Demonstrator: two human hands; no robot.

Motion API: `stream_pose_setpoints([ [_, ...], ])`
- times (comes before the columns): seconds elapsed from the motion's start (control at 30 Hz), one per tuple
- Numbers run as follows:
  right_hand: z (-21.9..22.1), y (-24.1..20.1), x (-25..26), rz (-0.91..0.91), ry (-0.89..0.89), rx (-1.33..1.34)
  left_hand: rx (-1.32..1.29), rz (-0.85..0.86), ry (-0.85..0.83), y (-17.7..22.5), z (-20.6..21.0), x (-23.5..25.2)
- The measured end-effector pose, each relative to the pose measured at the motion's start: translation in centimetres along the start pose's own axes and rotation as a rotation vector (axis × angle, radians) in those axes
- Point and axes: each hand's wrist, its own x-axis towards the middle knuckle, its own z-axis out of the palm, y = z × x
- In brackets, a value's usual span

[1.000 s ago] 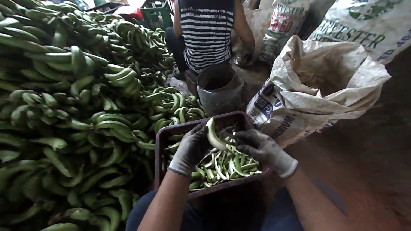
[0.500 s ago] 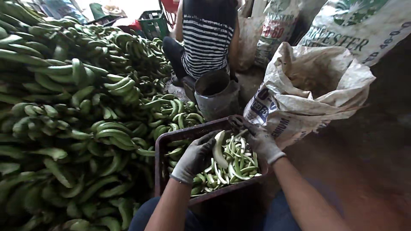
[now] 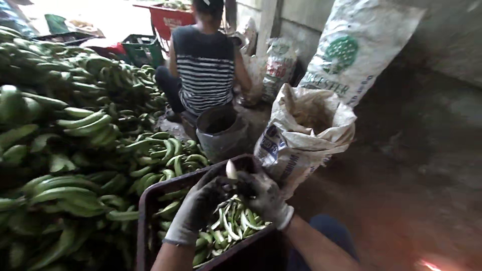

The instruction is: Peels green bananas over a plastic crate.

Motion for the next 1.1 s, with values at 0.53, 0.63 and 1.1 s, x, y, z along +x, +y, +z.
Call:
stream_pose_setpoints([
  [0.53, 0.1, -2.5, 4.9, 0.348, -0.409, 0.257, -0.251, 0.345, 0.625, 8.0, -4.4, -1.3],
  [0.63, 12.9, -3.1, 0.1, 0.283, -1.000, 0.114, -0.236, 0.339, 0.606, 7.8, -4.5, -1.3],
  [1.1, 8.9, -2.7, 0.8, 0.501, -0.811, 0.294, 0.441, 0.223, 0.568, 6.4, -3.5, -4.2],
])
